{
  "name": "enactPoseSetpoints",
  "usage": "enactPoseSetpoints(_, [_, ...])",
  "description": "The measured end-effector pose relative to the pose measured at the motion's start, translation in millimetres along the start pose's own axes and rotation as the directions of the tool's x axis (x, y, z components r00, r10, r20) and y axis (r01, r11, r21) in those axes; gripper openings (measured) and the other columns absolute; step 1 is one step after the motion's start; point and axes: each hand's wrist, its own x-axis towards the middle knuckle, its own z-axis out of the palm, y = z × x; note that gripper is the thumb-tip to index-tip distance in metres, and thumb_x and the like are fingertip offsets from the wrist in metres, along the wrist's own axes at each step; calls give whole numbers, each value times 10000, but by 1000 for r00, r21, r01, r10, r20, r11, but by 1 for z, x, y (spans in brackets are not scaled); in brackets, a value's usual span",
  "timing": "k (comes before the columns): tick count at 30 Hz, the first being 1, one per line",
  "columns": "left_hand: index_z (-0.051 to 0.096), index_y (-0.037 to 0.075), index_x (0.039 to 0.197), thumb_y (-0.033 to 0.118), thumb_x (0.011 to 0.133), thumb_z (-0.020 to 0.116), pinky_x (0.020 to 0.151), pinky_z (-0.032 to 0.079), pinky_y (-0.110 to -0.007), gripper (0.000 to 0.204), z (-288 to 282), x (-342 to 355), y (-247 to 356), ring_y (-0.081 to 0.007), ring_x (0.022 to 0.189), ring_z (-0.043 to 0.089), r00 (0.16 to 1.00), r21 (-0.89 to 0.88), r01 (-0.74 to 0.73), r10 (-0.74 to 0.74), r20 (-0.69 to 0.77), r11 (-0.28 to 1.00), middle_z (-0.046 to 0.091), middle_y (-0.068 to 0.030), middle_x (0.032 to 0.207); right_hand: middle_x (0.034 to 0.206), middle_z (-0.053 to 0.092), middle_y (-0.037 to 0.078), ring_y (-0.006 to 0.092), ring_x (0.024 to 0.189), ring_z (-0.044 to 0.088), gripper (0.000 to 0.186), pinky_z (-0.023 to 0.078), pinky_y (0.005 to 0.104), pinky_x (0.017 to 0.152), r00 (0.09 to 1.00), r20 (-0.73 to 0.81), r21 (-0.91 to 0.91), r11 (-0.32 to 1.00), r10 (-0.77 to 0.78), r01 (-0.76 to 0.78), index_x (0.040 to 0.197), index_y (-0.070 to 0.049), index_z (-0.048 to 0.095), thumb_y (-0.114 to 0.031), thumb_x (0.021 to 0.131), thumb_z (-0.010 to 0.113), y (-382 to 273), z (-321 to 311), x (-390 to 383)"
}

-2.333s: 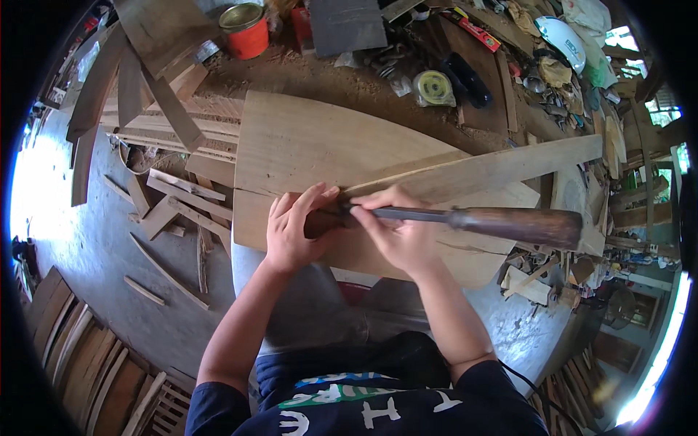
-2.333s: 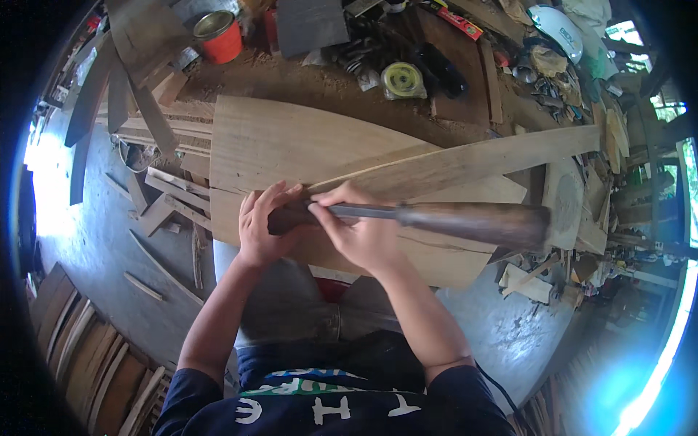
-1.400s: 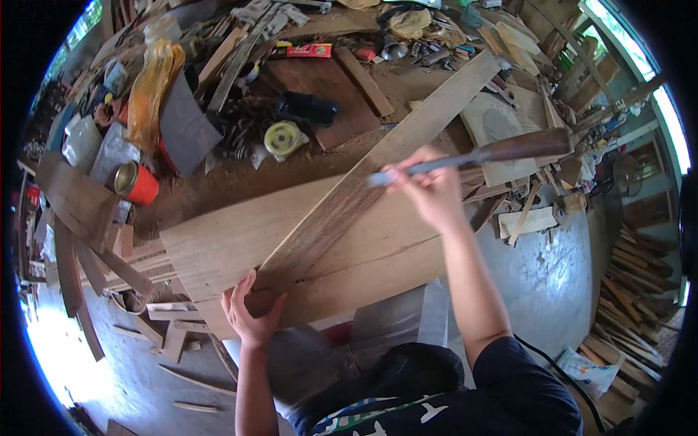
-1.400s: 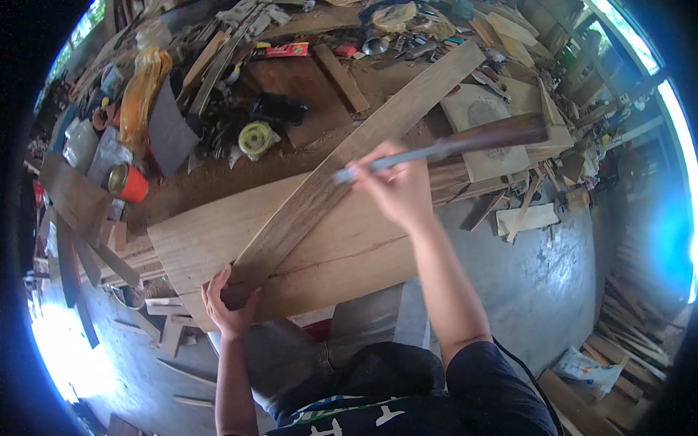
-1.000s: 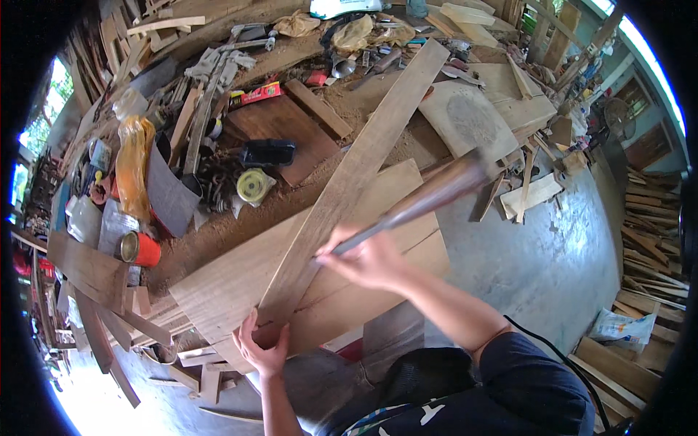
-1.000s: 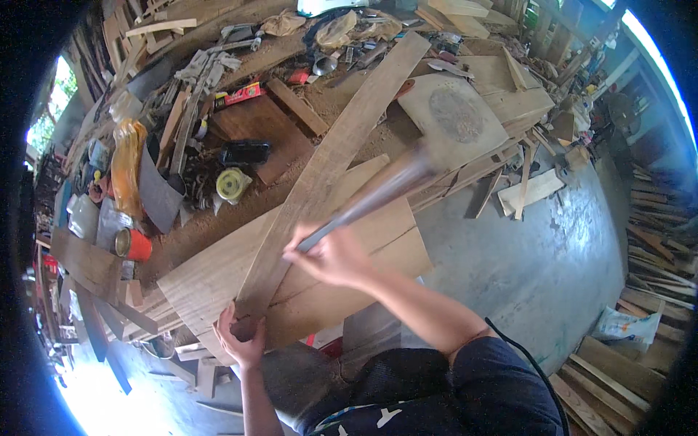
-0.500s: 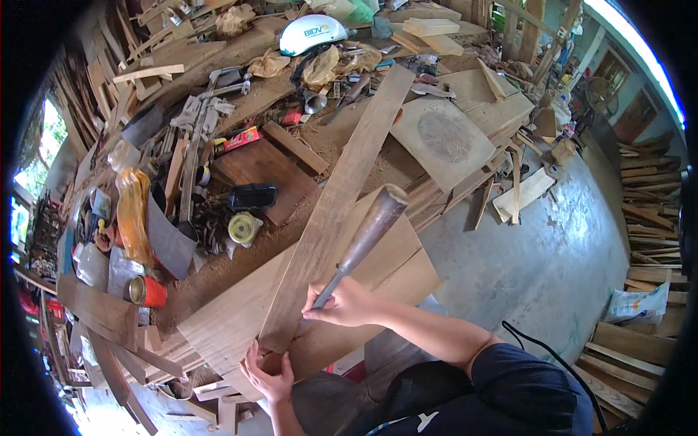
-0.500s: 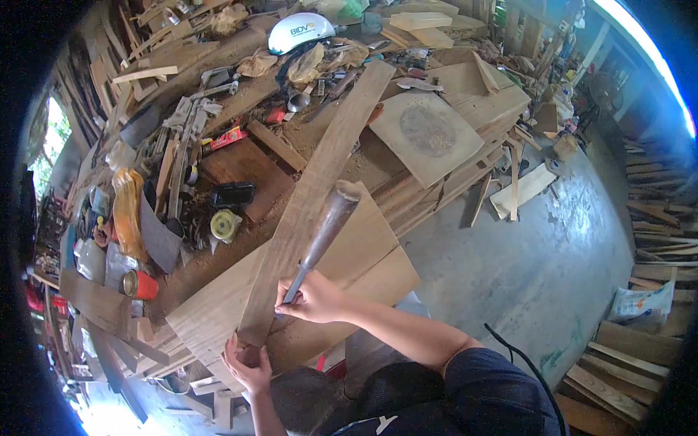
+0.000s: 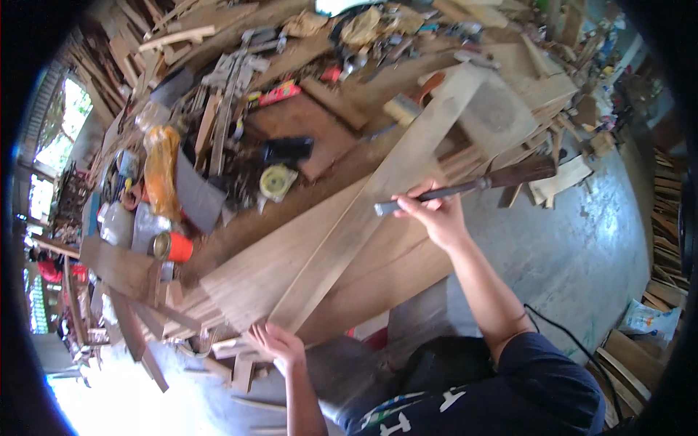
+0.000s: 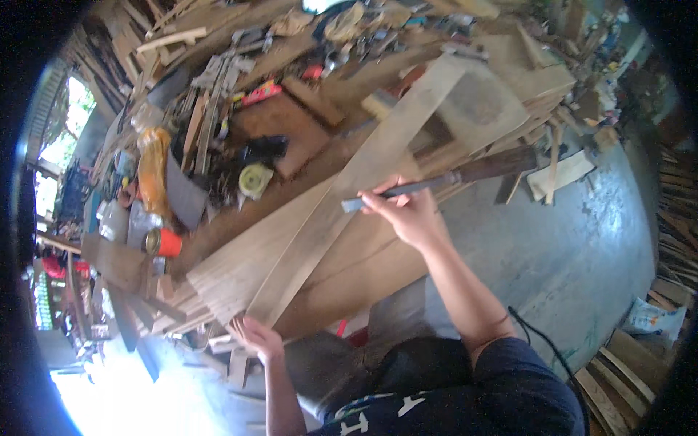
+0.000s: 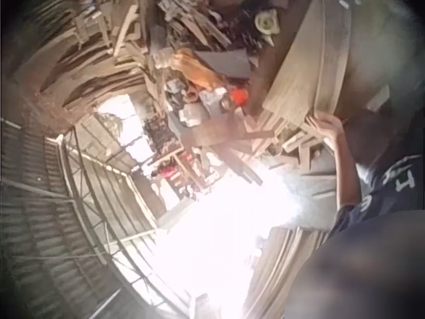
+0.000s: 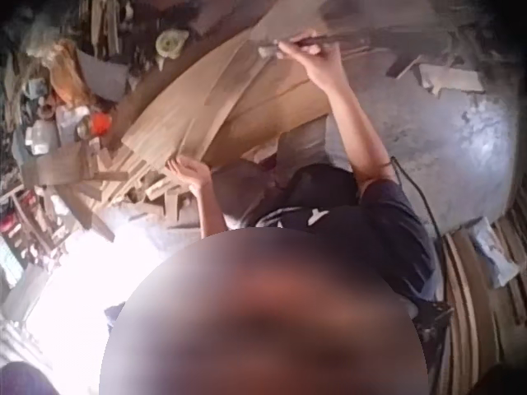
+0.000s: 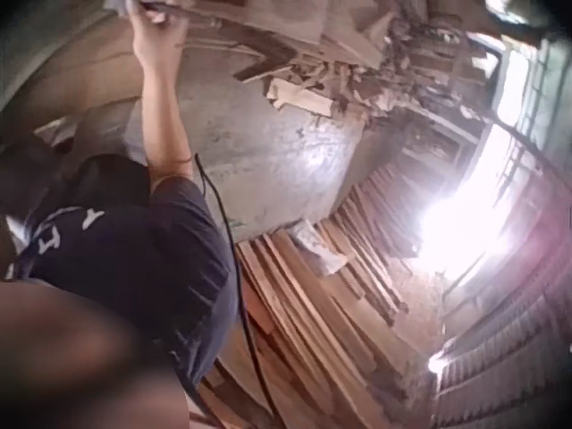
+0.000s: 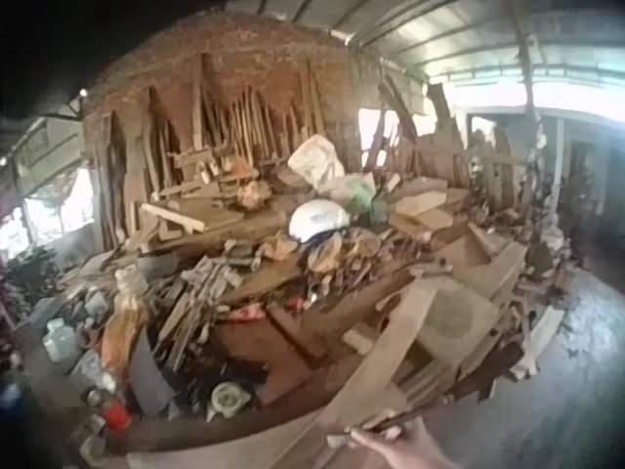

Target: The person uses a chisel to carve and mark a piece of wood on a workbench in a workshop.

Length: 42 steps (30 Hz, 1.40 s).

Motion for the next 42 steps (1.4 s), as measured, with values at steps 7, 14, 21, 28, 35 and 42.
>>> enactPoseSetpoints(7, [475,-2,1362,220,888,738,996,411,-451,585,-3,7,2,-347,1138,510,995,-11,5,-4,102,1000,507,-210,1318,1012,716,155,189,971,710,130,590,281,778,979,181,-23,995,-96,102,934,-16,565,26,927,688,29,14,5])
enactPoseSetpoints(14, [552,57,1380,516,745,815,1027,351,-505,827,-13,20,-16,-346,1221,485,971,81,-128,108,212,988,557,-135,1321,979,727,148,158,927,710,127,607,271,774,981,190,-79,995,-49,65,928,-26,564,-17,941,689,25,21,3])
enactPoseSetpoints(21, [542,66,1403,486,806,764,1061,319,-533,763,-25,46,-46,-358,1225,490,964,174,-195,155,216,965,540,-140,1341,812,688,51,125,831,714,122,604,250,704,970,228,-302,953,86,-14,898,-30,623,-68,917,737,20,61,14])
enactPoseSetpoints(28, [539,92,1405,497,826,721,1083,295,-556,729,-17,65,10,-346,1264,482,947,178,-250,202,251,952,525,-122,1376,776,694,17,61,715,633,161,495,230,630,898,405,-336,941,175,-32,877,-36,670,-144,881,790,28,126,-9])
enactPoseSetpoints(35, [614,121,1343,511,748,793,1020,363,-502,734,9,48,-4,-317,1170,521,961,102,-190,163,224,977,567,-85,1302,813,685,82,157,872,707,158,608,304,728,934,329,38,986,141,-162,921,14,626,-98,917,738,12,134,-13])
enactPoseSetpoints(42, [673,108,1298,476,714,825,964,407,-479,707,-4,53,-22,-303,1085,544,942,125,-291,260,214,949,584,-62,1208,789,628,66,252,921,732,156,660,366,750,996,-5,-255,964,-84,80,948,13,549,-8,919,702,-45,-27,60])
